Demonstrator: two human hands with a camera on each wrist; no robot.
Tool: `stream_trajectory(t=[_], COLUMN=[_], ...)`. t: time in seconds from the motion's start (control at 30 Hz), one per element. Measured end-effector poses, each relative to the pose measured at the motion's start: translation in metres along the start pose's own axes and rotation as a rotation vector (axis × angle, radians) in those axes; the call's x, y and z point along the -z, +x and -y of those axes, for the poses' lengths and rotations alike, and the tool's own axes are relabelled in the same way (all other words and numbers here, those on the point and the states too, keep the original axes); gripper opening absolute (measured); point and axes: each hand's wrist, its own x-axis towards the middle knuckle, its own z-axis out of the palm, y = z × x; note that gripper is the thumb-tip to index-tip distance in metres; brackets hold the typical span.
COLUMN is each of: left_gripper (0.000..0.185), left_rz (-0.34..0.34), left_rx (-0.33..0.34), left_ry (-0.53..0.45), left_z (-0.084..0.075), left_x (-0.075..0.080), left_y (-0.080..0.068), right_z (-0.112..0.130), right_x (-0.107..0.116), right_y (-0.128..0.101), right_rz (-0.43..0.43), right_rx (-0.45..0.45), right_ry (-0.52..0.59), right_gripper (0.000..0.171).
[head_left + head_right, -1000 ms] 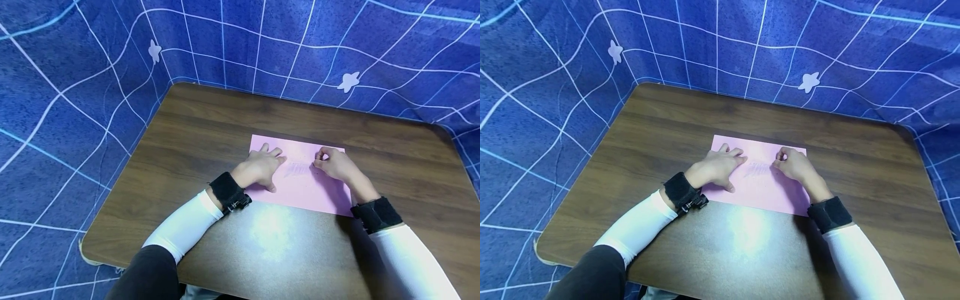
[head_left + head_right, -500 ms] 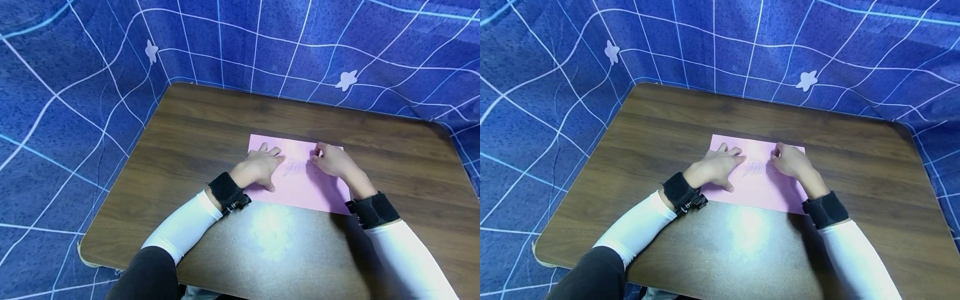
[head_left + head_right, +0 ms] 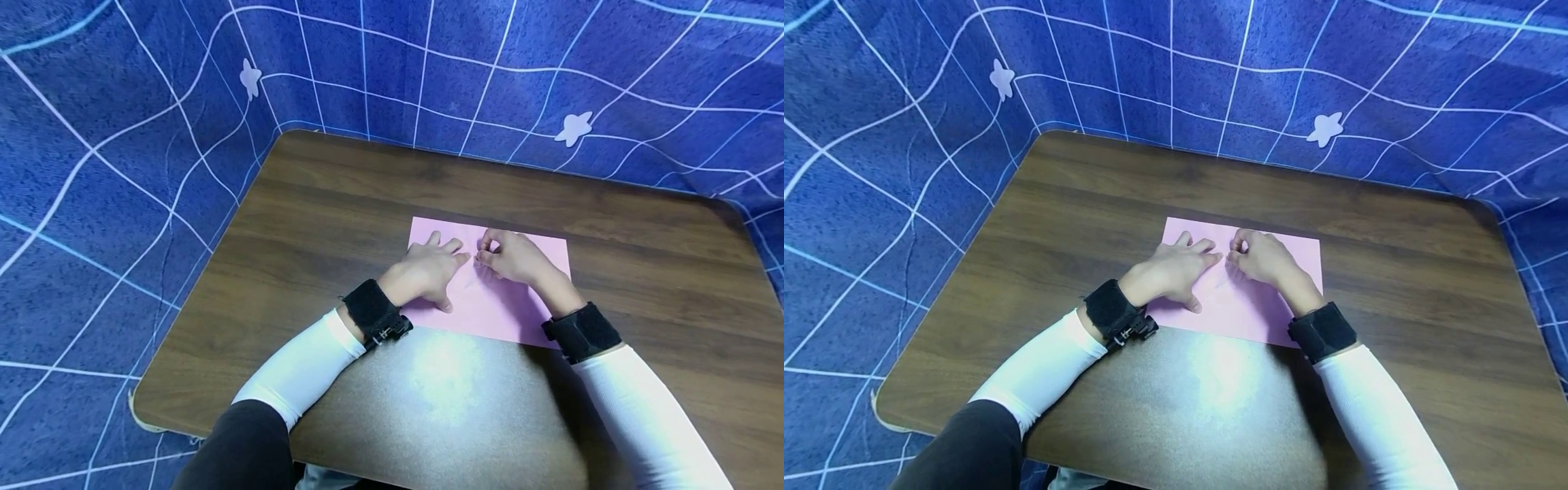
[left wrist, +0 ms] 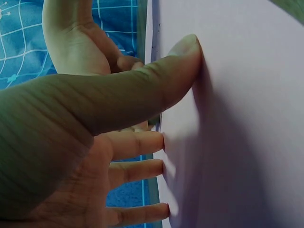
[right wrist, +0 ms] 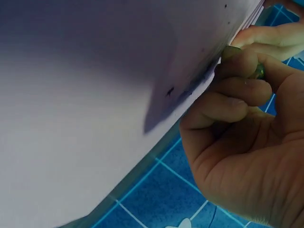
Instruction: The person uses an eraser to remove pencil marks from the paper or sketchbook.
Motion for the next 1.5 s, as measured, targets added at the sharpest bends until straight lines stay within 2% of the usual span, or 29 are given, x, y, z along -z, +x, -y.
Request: stream_trajectory(t=[0.27,0.43,0.67,0.87,1.0,1.17,1.37,1.5], left_gripper=[0.112,0.112,0.112,0.111,0.110,0.108,0.107,0.107], left_rz=[0.007,0.012,0.015,0.009,0.018,0.010,-0.005,-0.002], left_rx=[-0.005,0.008,0.011,0.015,0.011,0.002,-0.003,-0.001], left_ry=[0.001,0.002,0.020,0.016,0.008,0.007,0.005,0.017], left_z=[0.000,0.002,0.004,0.006,0.004,0.001,0.000,0.000], left_x=[0.000,0.000,0.000,-0.002,-0.003,-0.001,-0.001,-0.001], left_y=[0.000,0.000,0.000,-0.001,-0.001,-0.002,-0.001,0.000], right_z=[-0.018,-0.035,-0.049,-0.037,-0.023,-0.006,0.004,0.005], right_x=[0.011,0.017,0.024,0.023,0.016,0.003,-0.006,-0.005], right_y=[-0.015,-0.024,-0.033,-0.027,-0.020,-0.007,0.003,0.004], right_rz=[-0.042,-0.083,-0.076,-0.040,-0.009,0.040,0.074,0.058], right_rx=[-0.065,-0.056,-0.089,-0.093,-0.082,-0.019,0.006,-0.002], right_ry=[-0.073,-0.090,-0.104,-0.131,-0.022,0.097,0.072,0.032], right_gripper=[0.014,0.012,0.016,0.023,0.024,0.021,0.019,0.018])
